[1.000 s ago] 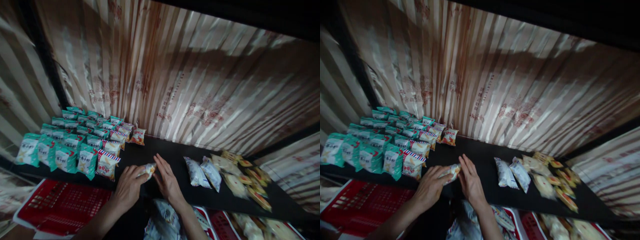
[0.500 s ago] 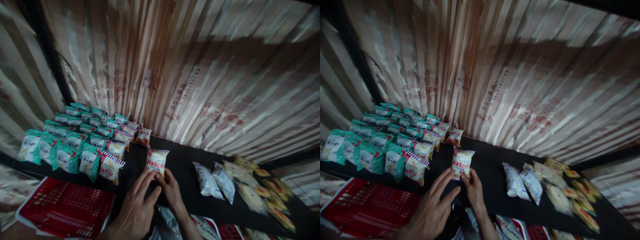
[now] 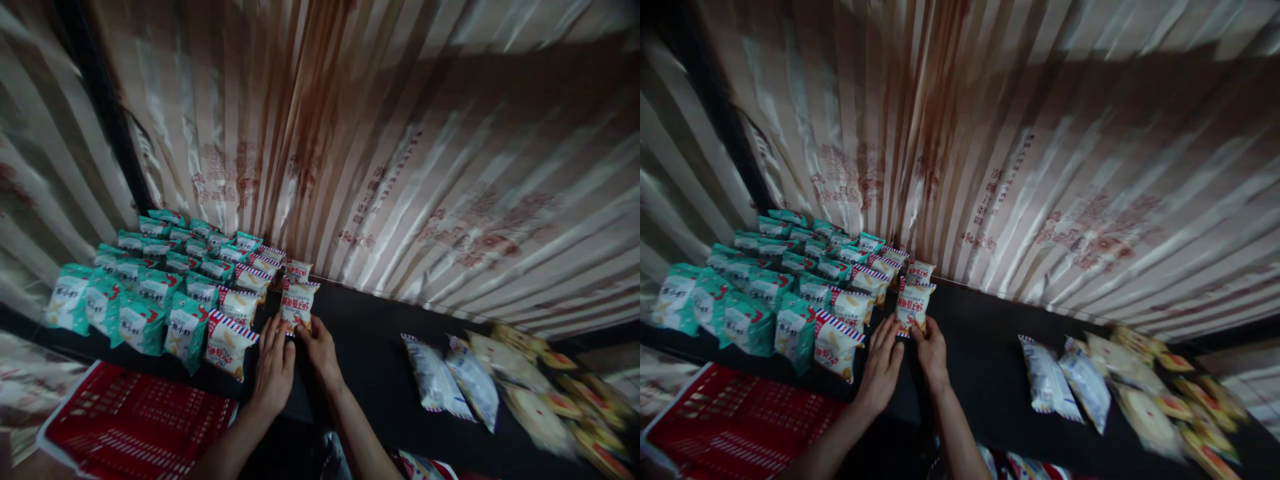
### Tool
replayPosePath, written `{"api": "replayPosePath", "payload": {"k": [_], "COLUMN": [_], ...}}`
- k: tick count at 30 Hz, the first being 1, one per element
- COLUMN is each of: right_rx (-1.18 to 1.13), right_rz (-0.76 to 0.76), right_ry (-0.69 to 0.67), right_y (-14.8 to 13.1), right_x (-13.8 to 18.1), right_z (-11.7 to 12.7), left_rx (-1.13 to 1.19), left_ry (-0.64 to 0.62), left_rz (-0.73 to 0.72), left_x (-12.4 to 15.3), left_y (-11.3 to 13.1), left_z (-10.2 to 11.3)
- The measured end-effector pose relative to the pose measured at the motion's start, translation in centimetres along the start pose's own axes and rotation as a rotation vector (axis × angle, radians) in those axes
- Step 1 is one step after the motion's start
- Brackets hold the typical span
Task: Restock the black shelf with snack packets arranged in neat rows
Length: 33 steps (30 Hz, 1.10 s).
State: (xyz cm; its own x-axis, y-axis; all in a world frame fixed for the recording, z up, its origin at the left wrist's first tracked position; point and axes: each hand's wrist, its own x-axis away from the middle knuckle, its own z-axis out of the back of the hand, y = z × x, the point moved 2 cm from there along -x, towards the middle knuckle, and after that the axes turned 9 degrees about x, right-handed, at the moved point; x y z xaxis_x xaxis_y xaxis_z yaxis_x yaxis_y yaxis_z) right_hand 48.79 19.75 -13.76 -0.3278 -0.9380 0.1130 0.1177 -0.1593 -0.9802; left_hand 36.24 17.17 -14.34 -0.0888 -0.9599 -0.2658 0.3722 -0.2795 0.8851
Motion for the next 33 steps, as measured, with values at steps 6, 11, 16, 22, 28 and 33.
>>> {"api": "replayPosePath", "payload": {"k": [6,11,16,22,28,33], "right_rx": [0.577,0.756,0.815,0.659,0.567,0.704], "right_rz": [0.106,0.181,0.315,0.374,0.276,0.211], "right_ry": [0.179,0.314,0.269,0.325,0.554,0.596], "right_y": [0.4,1.1,1.5,1.5,2.7,6.8], "right_x": [-2.8,-2.7,-3.4,0.4,12.3,21.9], "right_z": [-0.7,-1.2,-1.4,1.0,8.1,13.8], "left_rx": [-0.084,-0.168,-0.205,-0.162,0.117,-0.001], "left_ry": [0.053,0.034,-0.017,0.007,-0.397,-0.906], "left_rz": [-0.107,-0.123,-0.133,-0.154,-0.189,-0.009], "left_x": [-3.0,-3.5,-3.3,-0.9,8.7,17.6], "left_y": [-0.6,-2.3,-3.0,0.1,6.4,7.4], "left_z": [-0.5,-1.1,-1.8,-0.7,-0.2,-1.8]}}
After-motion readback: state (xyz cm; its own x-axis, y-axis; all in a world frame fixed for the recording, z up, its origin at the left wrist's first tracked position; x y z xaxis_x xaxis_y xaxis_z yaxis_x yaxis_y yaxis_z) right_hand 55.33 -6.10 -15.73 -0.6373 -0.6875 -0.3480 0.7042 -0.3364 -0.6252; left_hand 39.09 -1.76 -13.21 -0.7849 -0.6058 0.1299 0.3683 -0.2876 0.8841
